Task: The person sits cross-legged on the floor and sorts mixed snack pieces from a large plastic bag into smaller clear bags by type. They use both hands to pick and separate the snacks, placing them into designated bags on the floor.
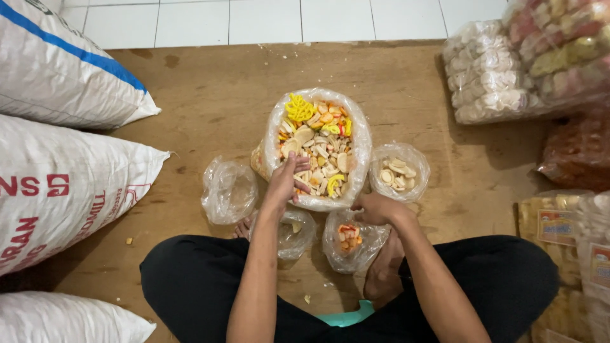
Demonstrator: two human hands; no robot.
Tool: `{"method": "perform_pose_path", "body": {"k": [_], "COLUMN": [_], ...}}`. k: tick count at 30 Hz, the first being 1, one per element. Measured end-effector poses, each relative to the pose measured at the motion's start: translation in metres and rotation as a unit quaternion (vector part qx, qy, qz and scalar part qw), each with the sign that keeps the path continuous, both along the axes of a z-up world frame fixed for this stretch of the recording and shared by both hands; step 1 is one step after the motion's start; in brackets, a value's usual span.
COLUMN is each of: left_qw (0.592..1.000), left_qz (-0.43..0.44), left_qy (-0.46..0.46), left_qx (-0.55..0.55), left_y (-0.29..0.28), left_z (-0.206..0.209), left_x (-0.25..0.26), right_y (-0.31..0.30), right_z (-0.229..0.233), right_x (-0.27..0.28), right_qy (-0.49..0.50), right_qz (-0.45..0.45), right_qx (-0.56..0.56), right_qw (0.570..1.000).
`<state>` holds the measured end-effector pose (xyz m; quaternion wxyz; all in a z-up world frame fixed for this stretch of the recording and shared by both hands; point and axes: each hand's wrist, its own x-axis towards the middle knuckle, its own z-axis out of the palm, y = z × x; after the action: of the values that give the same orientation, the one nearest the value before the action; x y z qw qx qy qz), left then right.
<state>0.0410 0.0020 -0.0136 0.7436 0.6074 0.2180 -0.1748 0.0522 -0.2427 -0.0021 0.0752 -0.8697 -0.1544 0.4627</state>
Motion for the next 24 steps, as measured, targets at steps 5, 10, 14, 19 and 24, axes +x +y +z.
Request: {"method": "perform_pose_path", "body": {"k": [5, 10, 14, 19, 24], "left_qw": [0.999, 0.997, 0.992, 0.971, 0.928], "left_qz": [0.044, 0.061, 0.061, -0.022, -0.179], "left_qy": [-0.001, -0.004, -0.036, -0.145, -0.108], "left_qx": [0.015, 0.047, 0.104, 0.186, 0.308], "left_y": [0.004, 0.003, -0.001, -0.006, -0.004], "left_z": [-0.003, -0.014, -0.006, 0.053, 0.051], "left_x": [-0.001, 0.001, 0.002, -0.011, -0.017], "right_y": [0.004, 0.012, 0.034, 0.06, 0.069], "right_z": [0.015, -0.022, -0.046, -0.074, -0.147], "right_x": [0.005, 0.025, 0.031, 0.044, 0.06], "right_qy": [0.005, -0.126, -0.245, -0.256, -0.285], "right_qz": [-0.025, -0.069, -0.094, -0.096, -0.072], "right_qx": [0.08, 0.188, 0.25, 0.225, 0.126], "right_qw": [0.996, 0.972, 0.932, 0.935, 0.947]}}
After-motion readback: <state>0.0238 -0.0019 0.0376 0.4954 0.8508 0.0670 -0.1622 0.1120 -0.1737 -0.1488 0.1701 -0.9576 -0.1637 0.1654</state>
